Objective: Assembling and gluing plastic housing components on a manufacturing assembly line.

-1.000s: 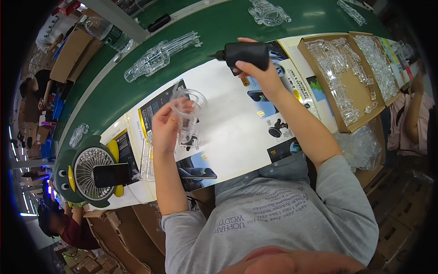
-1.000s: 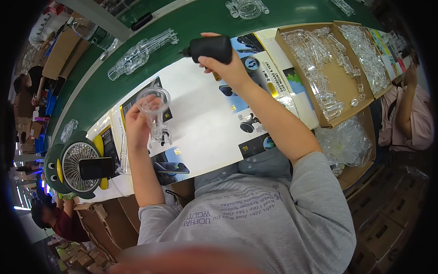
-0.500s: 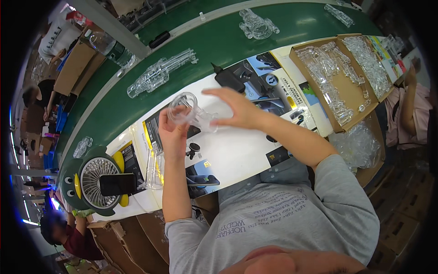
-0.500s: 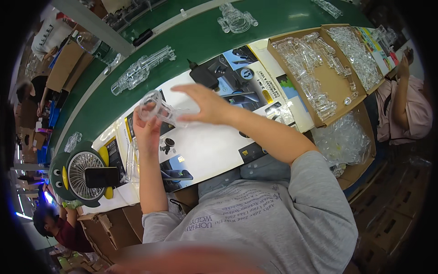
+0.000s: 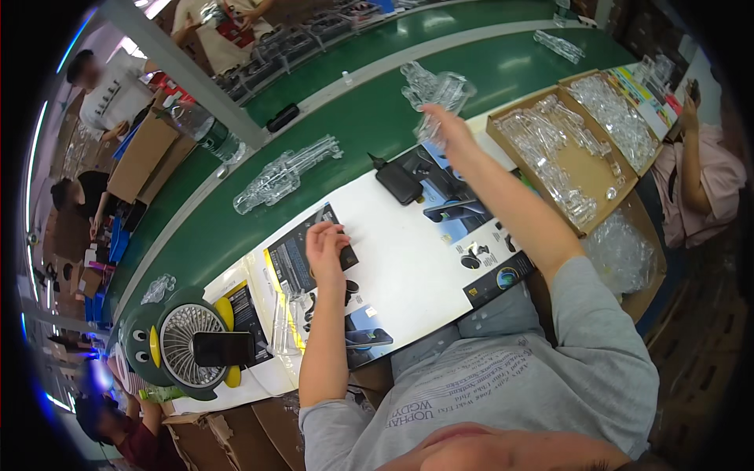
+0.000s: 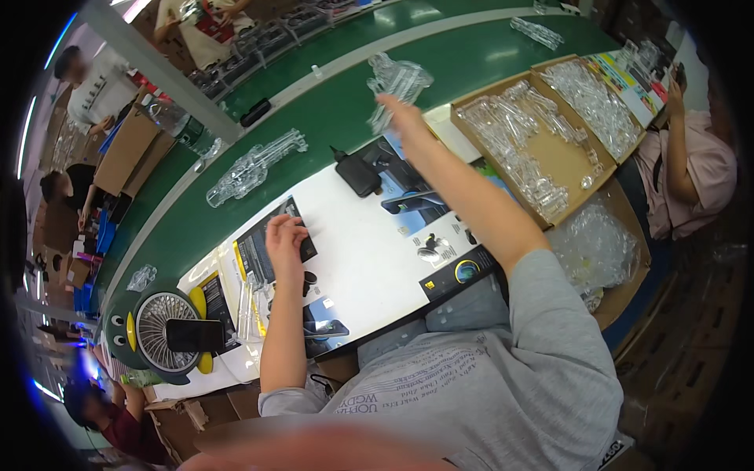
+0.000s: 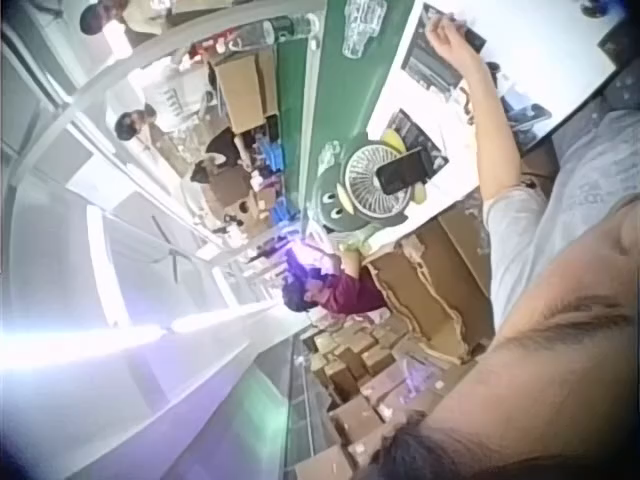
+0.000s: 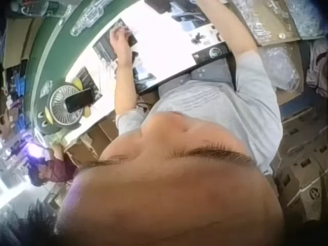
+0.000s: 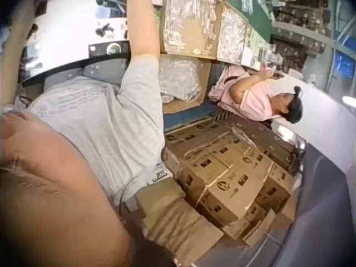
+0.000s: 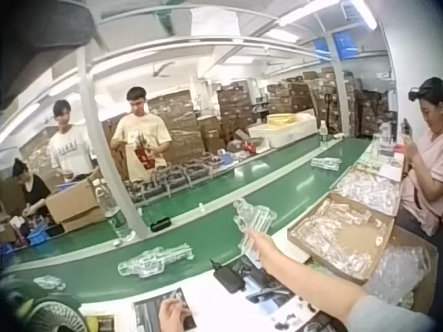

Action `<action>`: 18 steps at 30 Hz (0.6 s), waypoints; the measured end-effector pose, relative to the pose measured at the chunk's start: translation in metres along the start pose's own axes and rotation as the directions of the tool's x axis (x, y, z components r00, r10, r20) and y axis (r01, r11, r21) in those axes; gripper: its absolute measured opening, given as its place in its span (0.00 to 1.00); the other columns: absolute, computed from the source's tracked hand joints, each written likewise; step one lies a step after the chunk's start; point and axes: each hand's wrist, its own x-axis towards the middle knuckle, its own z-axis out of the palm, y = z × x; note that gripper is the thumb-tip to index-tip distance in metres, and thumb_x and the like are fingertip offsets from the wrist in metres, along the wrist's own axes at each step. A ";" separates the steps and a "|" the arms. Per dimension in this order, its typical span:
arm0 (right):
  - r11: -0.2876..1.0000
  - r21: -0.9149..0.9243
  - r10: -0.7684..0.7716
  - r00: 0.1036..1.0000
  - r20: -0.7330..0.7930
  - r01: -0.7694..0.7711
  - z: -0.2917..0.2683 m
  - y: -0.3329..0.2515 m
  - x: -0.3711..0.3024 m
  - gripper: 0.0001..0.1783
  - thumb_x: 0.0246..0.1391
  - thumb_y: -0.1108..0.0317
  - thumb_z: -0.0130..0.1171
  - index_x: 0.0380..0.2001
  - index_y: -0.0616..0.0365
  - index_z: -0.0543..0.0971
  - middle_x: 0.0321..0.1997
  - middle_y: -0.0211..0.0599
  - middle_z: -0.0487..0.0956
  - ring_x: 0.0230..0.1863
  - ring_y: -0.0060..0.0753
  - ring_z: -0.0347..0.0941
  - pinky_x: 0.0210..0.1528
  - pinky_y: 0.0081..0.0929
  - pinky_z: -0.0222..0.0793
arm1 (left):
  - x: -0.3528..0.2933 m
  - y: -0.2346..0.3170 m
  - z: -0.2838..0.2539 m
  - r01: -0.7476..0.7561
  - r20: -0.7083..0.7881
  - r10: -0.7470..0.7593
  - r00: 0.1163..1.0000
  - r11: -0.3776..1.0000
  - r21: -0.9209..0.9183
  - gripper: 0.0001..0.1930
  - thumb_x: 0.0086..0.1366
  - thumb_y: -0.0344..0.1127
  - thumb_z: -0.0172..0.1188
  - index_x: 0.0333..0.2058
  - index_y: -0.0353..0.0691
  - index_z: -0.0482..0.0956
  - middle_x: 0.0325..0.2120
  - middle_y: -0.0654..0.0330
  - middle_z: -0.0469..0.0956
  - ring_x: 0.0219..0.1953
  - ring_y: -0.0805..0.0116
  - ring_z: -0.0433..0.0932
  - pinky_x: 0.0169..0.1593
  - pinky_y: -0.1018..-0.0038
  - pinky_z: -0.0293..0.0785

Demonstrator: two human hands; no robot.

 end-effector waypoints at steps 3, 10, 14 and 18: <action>0.997 0.070 -0.036 0.995 -0.092 0.043 -0.035 -0.003 0.075 0.18 0.45 0.57 0.61 0.36 0.57 0.75 0.35 0.34 0.77 0.35 0.29 0.74 0.38 0.24 0.69 | 0.007 -0.010 0.011 -0.085 0.081 0.076 0.994 0.990 0.116 0.07 0.61 0.27 0.50 0.39 0.36 0.68 0.30 0.58 0.74 0.24 0.76 0.72 0.29 0.82 0.69; 0.993 0.063 -0.088 0.987 -0.131 0.097 -0.085 -0.026 0.186 0.17 0.47 0.59 0.59 0.37 0.58 0.74 0.38 0.39 0.77 0.38 0.35 0.75 0.41 0.30 0.71 | 0.005 -0.014 0.043 -0.122 0.262 0.077 0.962 0.979 0.163 0.05 0.63 0.26 0.47 0.38 0.36 0.67 0.29 0.59 0.73 0.22 0.78 0.70 0.26 0.83 0.67; 0.930 0.367 -0.002 0.997 0.081 -0.028 -0.037 0.006 0.164 0.13 0.48 0.63 0.59 0.36 0.58 0.74 0.34 0.36 0.77 0.36 0.32 0.74 0.37 0.30 0.72 | 0.000 -0.015 0.018 -0.098 0.214 0.048 0.976 0.968 0.229 0.05 0.63 0.28 0.48 0.38 0.36 0.67 0.28 0.61 0.74 0.22 0.78 0.70 0.27 0.84 0.68; 0.940 0.342 -0.015 0.998 0.063 -0.007 -0.059 -0.011 0.152 0.11 0.49 0.65 0.57 0.35 0.58 0.74 0.35 0.34 0.77 0.38 0.29 0.74 0.37 0.26 0.71 | 0.001 -0.020 0.031 -0.131 0.271 0.067 0.960 0.965 0.226 0.05 0.63 0.28 0.49 0.37 0.37 0.68 0.27 0.62 0.74 0.22 0.79 0.71 0.27 0.84 0.68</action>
